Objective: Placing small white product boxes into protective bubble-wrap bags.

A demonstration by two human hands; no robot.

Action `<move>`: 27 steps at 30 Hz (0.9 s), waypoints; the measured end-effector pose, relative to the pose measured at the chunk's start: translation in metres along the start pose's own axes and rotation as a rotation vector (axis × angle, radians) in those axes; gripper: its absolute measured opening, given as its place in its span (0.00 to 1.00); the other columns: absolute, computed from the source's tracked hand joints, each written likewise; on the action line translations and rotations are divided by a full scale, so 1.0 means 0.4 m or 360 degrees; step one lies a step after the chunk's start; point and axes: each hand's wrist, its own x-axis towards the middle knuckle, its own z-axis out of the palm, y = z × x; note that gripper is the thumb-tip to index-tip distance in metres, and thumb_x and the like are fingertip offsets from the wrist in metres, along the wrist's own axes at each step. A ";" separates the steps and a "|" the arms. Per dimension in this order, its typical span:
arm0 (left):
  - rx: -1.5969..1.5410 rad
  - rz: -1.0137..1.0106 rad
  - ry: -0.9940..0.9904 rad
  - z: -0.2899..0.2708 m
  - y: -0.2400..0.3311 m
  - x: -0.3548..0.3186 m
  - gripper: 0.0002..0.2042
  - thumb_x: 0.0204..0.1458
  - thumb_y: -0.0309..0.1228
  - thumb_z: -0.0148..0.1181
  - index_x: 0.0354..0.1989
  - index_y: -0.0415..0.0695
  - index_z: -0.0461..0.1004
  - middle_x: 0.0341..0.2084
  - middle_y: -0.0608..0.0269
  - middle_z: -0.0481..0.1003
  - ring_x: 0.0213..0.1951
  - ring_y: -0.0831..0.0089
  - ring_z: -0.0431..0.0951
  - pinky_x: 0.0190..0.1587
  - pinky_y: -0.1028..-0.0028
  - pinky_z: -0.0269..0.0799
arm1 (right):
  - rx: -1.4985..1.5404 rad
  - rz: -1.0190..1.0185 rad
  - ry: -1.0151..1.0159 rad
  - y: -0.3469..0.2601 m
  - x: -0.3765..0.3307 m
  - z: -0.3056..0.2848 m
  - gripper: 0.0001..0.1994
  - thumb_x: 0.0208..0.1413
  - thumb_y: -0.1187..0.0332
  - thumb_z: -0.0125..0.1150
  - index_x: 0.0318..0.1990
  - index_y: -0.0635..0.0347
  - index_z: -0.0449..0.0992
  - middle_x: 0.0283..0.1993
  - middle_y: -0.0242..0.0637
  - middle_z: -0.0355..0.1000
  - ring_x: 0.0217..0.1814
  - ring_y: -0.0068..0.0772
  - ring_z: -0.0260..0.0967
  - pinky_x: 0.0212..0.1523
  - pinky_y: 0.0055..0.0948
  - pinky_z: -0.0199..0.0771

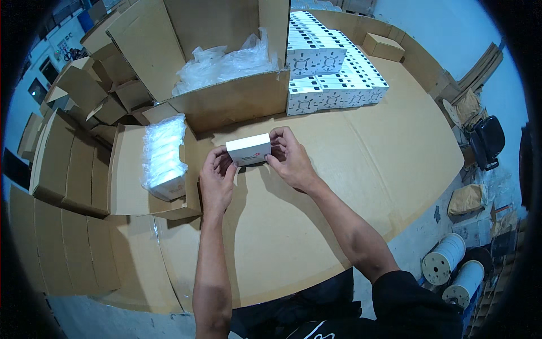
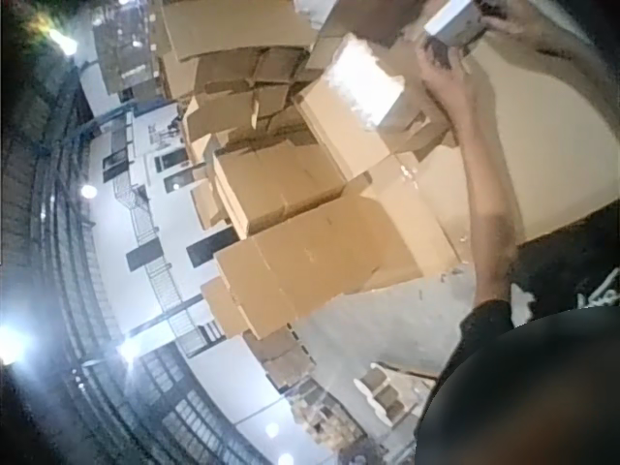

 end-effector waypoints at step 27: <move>0.0837 0.0748 0.0589 0.051 0.407 0.356 0.07 0.53 0.21 0.58 0.39 0.35 0.77 0.33 0.51 0.80 0.38 0.60 0.81 0.45 0.64 0.75 | 0.0119 0.0108 0.0248 0.063 0.015 -0.022 0.17 0.54 0.87 0.43 0.51 0.68 0.65 0.46 0.44 0.72 0.49 0.32 0.76 0.48 0.29 0.81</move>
